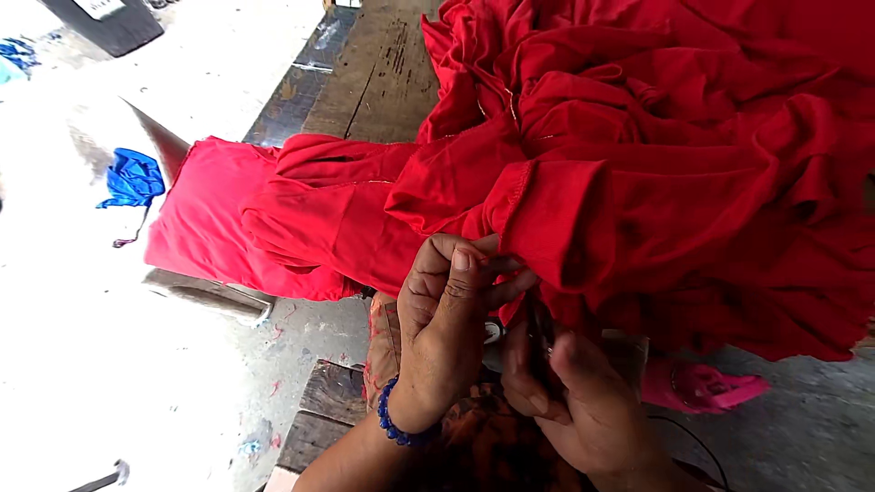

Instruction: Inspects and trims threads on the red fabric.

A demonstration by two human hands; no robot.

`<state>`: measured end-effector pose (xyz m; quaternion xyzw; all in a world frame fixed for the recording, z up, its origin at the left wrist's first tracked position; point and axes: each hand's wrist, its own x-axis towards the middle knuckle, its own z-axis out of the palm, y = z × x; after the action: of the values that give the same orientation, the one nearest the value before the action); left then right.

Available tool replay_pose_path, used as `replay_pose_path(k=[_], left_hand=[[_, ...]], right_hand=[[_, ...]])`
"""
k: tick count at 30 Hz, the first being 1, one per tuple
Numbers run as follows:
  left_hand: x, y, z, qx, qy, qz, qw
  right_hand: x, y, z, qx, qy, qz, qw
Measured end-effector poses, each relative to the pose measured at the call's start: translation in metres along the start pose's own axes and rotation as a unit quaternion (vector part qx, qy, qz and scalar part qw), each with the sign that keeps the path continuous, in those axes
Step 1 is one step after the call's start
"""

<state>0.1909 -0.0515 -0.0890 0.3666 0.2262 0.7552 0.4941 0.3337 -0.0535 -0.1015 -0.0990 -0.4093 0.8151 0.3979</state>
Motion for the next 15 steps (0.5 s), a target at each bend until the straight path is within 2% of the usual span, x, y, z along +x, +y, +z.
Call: replay_pose_path(k=[5,15], left_hand=[[-0.008,-0.002,-0.001,0.101,-0.022,0.021,0.994],[-0.012,-0.007,-0.006,0.234,-0.067,0.101,0.965]], right_hand=[[0.008,0.001,0.003,0.076,0.042,0.032,0.996],[0.010,0.001,0.005,0.091,0.054,0.015,0.994]])
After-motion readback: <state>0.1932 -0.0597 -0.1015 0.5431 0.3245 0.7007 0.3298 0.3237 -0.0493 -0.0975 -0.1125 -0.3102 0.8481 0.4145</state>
